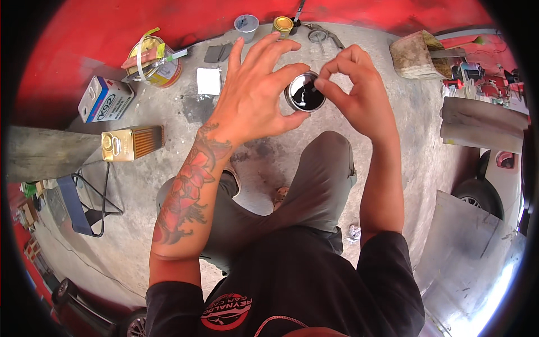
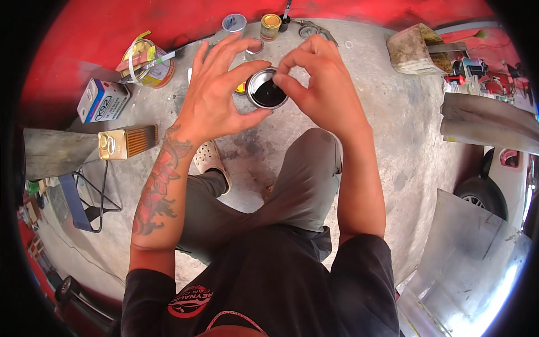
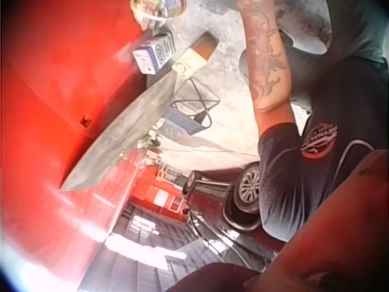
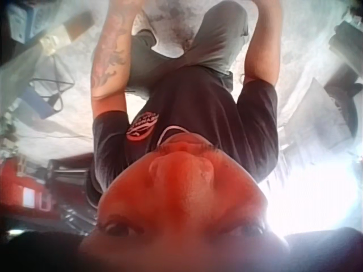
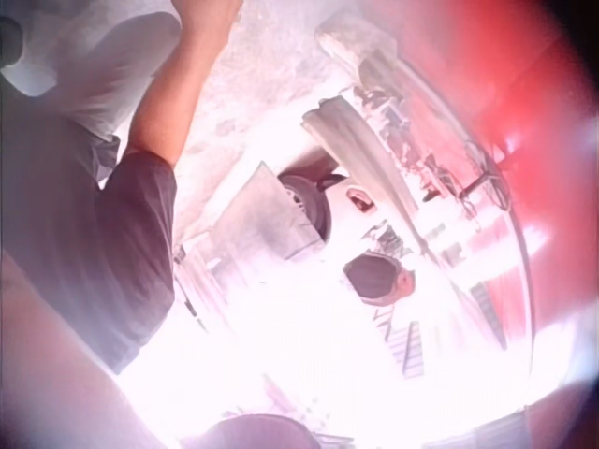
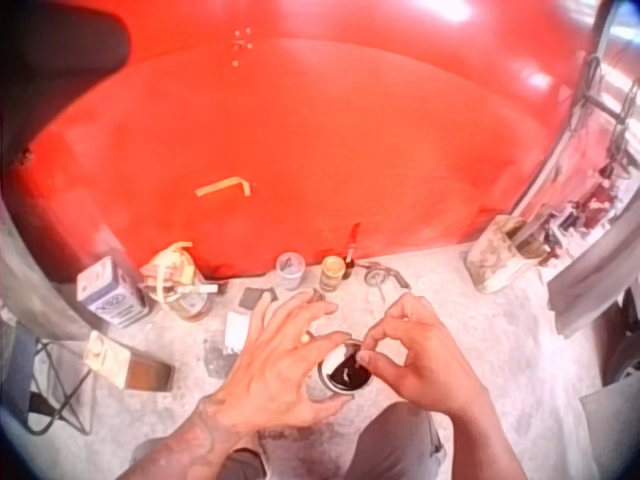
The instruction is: The person carries a small metal container through an auto shop, pours a dark liquid from a larger black can into the container, and then uses a thin applicator to mix the liquid and apply it to a small yellow and red component while holding it by hand.
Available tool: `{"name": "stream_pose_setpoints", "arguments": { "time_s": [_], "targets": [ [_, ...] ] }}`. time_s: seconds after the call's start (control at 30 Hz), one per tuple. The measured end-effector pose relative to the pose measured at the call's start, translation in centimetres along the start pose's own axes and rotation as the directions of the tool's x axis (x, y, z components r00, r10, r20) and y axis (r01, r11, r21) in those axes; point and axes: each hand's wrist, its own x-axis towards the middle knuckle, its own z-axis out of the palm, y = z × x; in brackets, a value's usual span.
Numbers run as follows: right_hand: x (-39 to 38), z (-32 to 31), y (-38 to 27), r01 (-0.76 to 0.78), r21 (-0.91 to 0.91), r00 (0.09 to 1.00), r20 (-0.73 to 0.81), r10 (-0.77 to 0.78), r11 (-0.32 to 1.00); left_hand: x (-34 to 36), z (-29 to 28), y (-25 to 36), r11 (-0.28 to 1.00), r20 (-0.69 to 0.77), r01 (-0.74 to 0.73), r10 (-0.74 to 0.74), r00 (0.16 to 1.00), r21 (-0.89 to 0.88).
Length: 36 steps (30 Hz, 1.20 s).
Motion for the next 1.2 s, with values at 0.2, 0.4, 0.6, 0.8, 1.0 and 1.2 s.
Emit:
{"name": "stream_pose_setpoints", "arguments": {
  "time_s": [0.2, 0.4, 0.6, 0.8, 1.0, 1.2],
  "targets": [
    [-0.2, 0.2, 0.4, -0.014, 0.061, 0.997, -0.072, 0.019, 0.998, 0.0, 0.2, 0.1, 1.000, 0.007, -0.005, 0.005, 1.000, 0.004],
    [-0.5, 0.0, 0.0, 0.076, 0.023, 0.993, 0.091, -0.078, 0.997, -0.2, 0.0, 0.1, 1.000, 0.019, -0.006, 0.006, 1.000, -0.005],
    [0.1, 0.1, 0.1, 0.052, 0.044, 0.996, 0.066, -0.055, 0.998, 0.2, 0.4, 0.1, 1.000, 0.015, -0.022, 0.022, 1.000, -0.022],
    [0.3, -1.0, 0.4, 0.042, -0.044, 0.999, 0.012, -0.042, 0.998, 0.3, 0.3, 0.1, 0.999, 0.013, -0.026, 0.027, 1.000, -0.020],
    [-0.4, 0.1, 0.0, 0.027, 0.083, 0.990, 0.137, -0.038, 0.996, 0.3, 0.5, -0.2, 1.000, 0.022, -0.008, 0.008, 1.000, -0.017],
    [-0.9, -0.8, 0.9, 0.026, -0.126, 0.999, -0.026, -0.030, 0.992, 0.4, 0.5, 0.0, 1.000, 0.021, 0.002, -0.001, 1.000, -0.009]
  ]
}}
